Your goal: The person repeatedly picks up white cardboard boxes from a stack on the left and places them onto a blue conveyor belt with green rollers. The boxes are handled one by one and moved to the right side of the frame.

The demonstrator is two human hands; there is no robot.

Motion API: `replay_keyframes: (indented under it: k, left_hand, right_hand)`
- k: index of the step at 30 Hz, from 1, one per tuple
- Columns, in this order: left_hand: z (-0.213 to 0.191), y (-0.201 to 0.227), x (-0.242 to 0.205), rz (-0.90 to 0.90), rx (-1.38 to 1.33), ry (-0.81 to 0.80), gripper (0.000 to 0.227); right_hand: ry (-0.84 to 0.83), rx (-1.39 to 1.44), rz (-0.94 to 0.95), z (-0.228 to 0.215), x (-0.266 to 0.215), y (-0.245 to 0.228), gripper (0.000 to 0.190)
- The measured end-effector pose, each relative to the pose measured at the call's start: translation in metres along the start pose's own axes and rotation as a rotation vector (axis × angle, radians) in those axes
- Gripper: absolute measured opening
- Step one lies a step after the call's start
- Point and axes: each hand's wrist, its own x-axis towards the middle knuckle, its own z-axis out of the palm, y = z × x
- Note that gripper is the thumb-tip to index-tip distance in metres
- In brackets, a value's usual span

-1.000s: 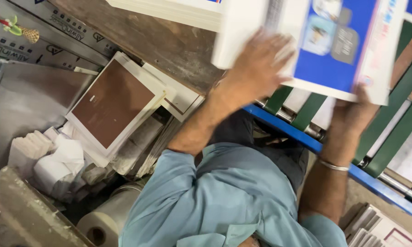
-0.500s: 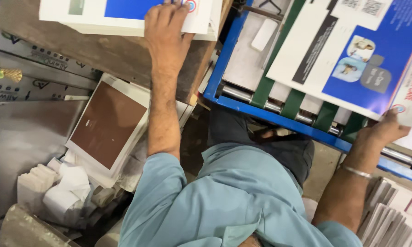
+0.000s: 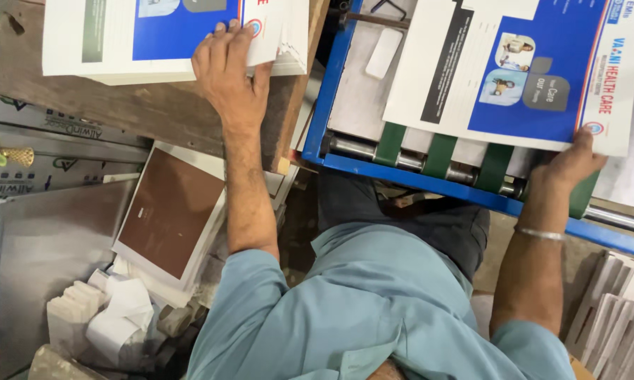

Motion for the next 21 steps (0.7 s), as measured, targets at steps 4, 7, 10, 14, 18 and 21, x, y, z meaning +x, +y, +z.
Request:
replay_keyframes:
  k: [4, 7, 10, 14, 18, 21]
  left_hand:
    - [-0.01, -0.003, -0.002, 0.068, 0.007, -0.044, 0.049]
    - [-0.011, -0.004, -0.002, 0.057, 0.028, -0.097, 0.047]
    - [-0.013, -0.003, 0.003, 0.024, 0.029, -0.096, 0.043]
    - [-0.018, 0.003, 0.005, -0.003, 0.014, -0.095, 0.041]
    - [-0.027, 0.007, 0.004, 0.044, 0.065, -0.083, 0.044]
    - [-0.033, 0.007, 0.007, 0.046, 0.055, -0.168, 0.047]
  right_hand:
    - [-0.012, 0.019, 0.069, 0.015, 0.018, 0.004, 0.041]
    - [-0.002, 0.056, 0.247, 0.01, 0.023, -0.002, 0.038]
    - [-0.019, -0.151, 0.434, -0.002, 0.022, -0.013, 0.037]
    - [-0.058, -0.181, 0.396, -0.026, 0.008, -0.017, 0.029]
    - [-0.055, -0.13, 0.392, -0.041, -0.008, -0.019, 0.021]
    - [-0.072, -0.09, 0.398, -0.04, -0.026, -0.021, 0.02]
